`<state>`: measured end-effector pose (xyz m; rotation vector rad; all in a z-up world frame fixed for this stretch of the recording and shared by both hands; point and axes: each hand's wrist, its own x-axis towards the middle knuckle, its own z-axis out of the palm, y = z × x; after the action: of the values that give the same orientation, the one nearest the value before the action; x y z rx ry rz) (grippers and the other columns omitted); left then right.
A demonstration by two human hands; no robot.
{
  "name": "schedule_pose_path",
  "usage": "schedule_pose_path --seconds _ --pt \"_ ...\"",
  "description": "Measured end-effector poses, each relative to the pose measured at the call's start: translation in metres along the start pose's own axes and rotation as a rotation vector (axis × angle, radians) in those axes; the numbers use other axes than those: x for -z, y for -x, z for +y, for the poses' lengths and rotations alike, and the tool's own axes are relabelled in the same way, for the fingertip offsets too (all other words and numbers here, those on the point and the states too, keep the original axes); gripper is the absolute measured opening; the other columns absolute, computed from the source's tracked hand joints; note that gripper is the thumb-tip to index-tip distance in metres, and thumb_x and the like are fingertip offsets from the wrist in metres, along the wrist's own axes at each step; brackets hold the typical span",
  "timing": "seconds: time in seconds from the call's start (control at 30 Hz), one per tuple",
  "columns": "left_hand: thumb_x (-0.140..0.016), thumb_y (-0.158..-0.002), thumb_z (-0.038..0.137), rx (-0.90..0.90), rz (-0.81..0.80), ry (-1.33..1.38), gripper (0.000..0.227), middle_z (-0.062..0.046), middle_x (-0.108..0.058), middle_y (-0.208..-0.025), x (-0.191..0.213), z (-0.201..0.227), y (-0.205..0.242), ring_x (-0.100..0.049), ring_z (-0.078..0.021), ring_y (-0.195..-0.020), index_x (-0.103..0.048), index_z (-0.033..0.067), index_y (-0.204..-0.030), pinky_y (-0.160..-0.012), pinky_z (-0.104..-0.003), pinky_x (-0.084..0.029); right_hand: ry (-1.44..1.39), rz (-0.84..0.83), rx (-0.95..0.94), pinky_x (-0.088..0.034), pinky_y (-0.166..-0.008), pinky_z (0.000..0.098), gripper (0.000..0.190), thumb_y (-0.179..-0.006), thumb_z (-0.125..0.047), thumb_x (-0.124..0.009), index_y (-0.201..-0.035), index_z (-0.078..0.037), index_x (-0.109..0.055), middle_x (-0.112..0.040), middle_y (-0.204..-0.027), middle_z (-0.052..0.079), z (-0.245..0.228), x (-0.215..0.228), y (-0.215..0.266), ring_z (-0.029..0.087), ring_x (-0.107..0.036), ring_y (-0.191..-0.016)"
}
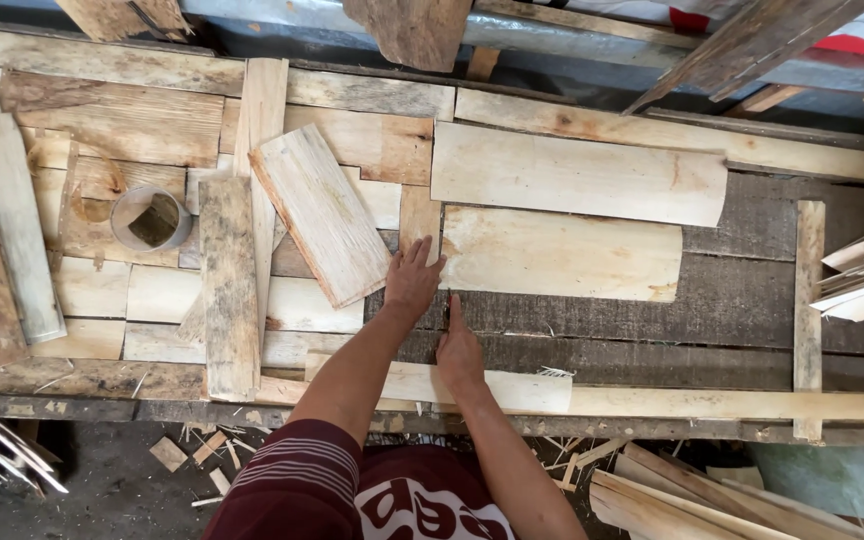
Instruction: Using a utility knife to score and cut thin sheets of wood on a workbench.
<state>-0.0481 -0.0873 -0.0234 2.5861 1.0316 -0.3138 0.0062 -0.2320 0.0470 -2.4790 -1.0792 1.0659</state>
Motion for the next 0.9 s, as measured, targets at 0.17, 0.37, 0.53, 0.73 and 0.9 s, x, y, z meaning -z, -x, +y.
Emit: schedule_pose_path --seconds 0.17,0.37,0.53,0.73,0.9 --pt "-0.057 -0.102 0.035 0.000 0.028 0.009 0.052 -0.010 -0.019 -0.170 -0.003 -0.001 -0.001 -0.023 -0.0263 -0.155 -0.048 0.0272 -0.152 -0.120 -0.051 -0.028 0.005 0.006 0.031 -0.058 -0.069 0.0505 0.075 -0.100 -0.009 -0.051 -0.165 -0.011 -0.015 -0.072 -0.086 0.024 0.011 -0.005 -0.002 0.039 -0.071 -0.073" --pt "-0.061 -0.098 0.035 0.012 0.059 0.042 0.053 -0.008 -0.023 -0.169 -0.006 -0.002 -0.001 -0.025 -0.0256 -0.153 -0.050 0.0277 -0.150 -0.120 -0.050 -0.029 0.017 0.005 0.049 -0.057 -0.069 0.0500 0.076 -0.099 -0.009 -0.053 -0.165 -0.014 -0.016 -0.072 -0.085 0.022 0.026 -0.006 -0.003 0.038 -0.070 -0.071" --pt "-0.070 -0.091 0.033 0.062 0.081 0.182 0.068 -0.004 -0.030 -0.165 -0.002 -0.002 -0.004 -0.028 -0.0225 -0.152 -0.044 0.0199 -0.153 -0.121 -0.049 -0.028 -0.108 -0.009 0.028 -0.057 -0.068 0.0474 0.074 -0.100 -0.010 -0.049 -0.166 -0.019 -0.016 -0.074 -0.083 0.019 0.032 0.009 -0.004 0.034 -0.071 -0.067" --pt "-0.071 -0.092 0.031 0.060 0.069 0.160 0.075 -0.006 -0.027 -0.164 -0.005 -0.001 -0.005 -0.026 -0.0243 -0.151 -0.035 0.0160 -0.156 -0.119 -0.051 -0.026 -0.142 0.020 0.032 -0.055 -0.060 0.0473 0.069 -0.104 -0.011 -0.045 -0.166 -0.018 -0.014 -0.072 -0.080 0.015 0.041 0.011 -0.017 0.031 -0.068 -0.060" --pt "-0.072 -0.091 0.028 0.055 0.071 0.174 0.082 -0.008 -0.028 -0.162 0.007 0.004 -0.001 -0.028 -0.0267 -0.149 -0.031 0.0215 -0.162 -0.116 -0.053 -0.028 -0.148 0.024 0.041 -0.053 -0.059 0.0491 0.071 -0.103 -0.011 -0.045 -0.166 -0.017 -0.013 -0.073 -0.081 0.018 0.030 0.021 -0.015 0.033 -0.068 -0.060"
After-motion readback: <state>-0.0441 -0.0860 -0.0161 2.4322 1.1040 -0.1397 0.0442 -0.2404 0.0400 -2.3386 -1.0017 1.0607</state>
